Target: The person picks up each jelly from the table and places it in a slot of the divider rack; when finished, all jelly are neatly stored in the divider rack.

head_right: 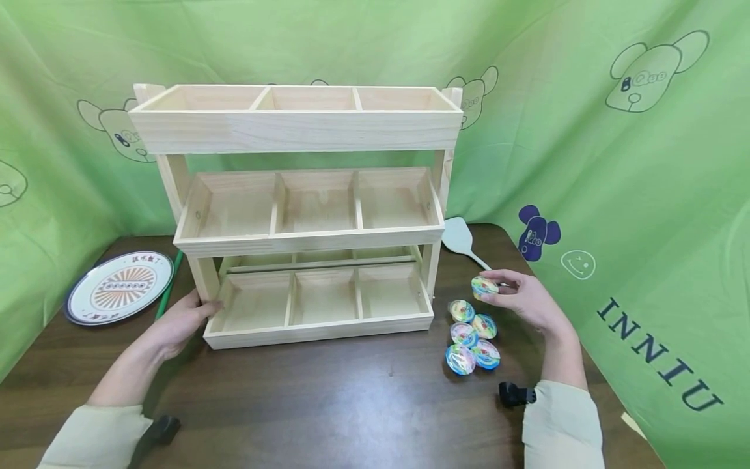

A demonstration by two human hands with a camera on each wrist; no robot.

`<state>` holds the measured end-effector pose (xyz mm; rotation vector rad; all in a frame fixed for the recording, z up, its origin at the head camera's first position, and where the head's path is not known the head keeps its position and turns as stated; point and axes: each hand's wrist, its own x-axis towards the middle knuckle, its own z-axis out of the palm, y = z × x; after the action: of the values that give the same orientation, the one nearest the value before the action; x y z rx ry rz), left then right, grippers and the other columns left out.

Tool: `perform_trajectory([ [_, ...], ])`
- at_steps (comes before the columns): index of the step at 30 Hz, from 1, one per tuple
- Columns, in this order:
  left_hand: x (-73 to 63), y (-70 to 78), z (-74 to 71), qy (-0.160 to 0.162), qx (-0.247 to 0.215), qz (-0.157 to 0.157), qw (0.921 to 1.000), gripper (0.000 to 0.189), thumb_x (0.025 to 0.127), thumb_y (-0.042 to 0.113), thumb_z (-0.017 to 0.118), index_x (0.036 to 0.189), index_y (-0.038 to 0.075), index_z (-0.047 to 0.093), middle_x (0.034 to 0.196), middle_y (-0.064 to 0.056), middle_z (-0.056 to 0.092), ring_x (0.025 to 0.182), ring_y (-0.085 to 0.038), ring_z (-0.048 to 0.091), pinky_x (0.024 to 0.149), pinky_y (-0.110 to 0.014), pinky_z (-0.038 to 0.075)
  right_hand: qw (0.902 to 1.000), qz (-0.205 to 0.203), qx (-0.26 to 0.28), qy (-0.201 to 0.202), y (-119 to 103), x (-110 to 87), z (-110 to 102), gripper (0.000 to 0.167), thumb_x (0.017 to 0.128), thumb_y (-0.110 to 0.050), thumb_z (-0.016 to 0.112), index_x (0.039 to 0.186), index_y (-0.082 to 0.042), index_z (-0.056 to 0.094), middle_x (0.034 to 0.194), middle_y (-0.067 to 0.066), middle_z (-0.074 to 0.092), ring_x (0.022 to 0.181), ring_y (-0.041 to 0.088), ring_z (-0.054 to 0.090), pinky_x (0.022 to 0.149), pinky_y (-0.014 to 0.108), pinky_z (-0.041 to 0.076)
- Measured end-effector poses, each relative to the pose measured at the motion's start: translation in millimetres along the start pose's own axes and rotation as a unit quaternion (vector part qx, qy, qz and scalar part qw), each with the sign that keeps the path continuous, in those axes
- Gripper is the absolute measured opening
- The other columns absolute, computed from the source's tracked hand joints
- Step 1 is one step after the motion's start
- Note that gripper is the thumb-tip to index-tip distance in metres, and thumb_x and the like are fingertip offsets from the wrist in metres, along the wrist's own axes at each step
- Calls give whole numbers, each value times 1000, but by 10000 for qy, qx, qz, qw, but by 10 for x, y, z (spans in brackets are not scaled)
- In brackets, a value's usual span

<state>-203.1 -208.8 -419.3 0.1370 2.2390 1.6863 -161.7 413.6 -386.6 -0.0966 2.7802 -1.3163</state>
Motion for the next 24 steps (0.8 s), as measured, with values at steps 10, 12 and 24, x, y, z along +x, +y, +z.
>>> perform_trajectory([
  [10, -36, -29, -11, 138, 38, 184, 9997, 73, 105, 12, 50, 157, -9, 3, 159, -35, 17, 146, -44, 16, 116, -64, 11, 9983, -486, -60, -309, -323, -23, 41, 50, 94, -22, 75, 138, -7, 60, 130, 9, 63, 108, -3, 60, 86, 17, 49],
  [12, -50, -34, -12, 98, 27, 223, 9997, 74, 105, 11, 50, 157, -9, 2, 159, -35, 16, 146, -44, 15, 116, -64, 11, 9973, -591, 129, -427, -392, -36, 74, 48, 94, -20, 75, 138, -6, 60, 129, 6, 65, 110, -1, 62, 87, 20, 51],
  [24, -205, -89, -33, -402, -295, 436, 9978, 85, 102, 7, 56, 159, -3, -6, 164, -30, 0, 150, -43, 1, 116, -63, 8, 9846, -1292, 675, -970, -821, 43, 386, 47, 91, -12, 76, 135, -4, 62, 134, 13, 62, 124, 3, 57, 95, 21, 49],
])
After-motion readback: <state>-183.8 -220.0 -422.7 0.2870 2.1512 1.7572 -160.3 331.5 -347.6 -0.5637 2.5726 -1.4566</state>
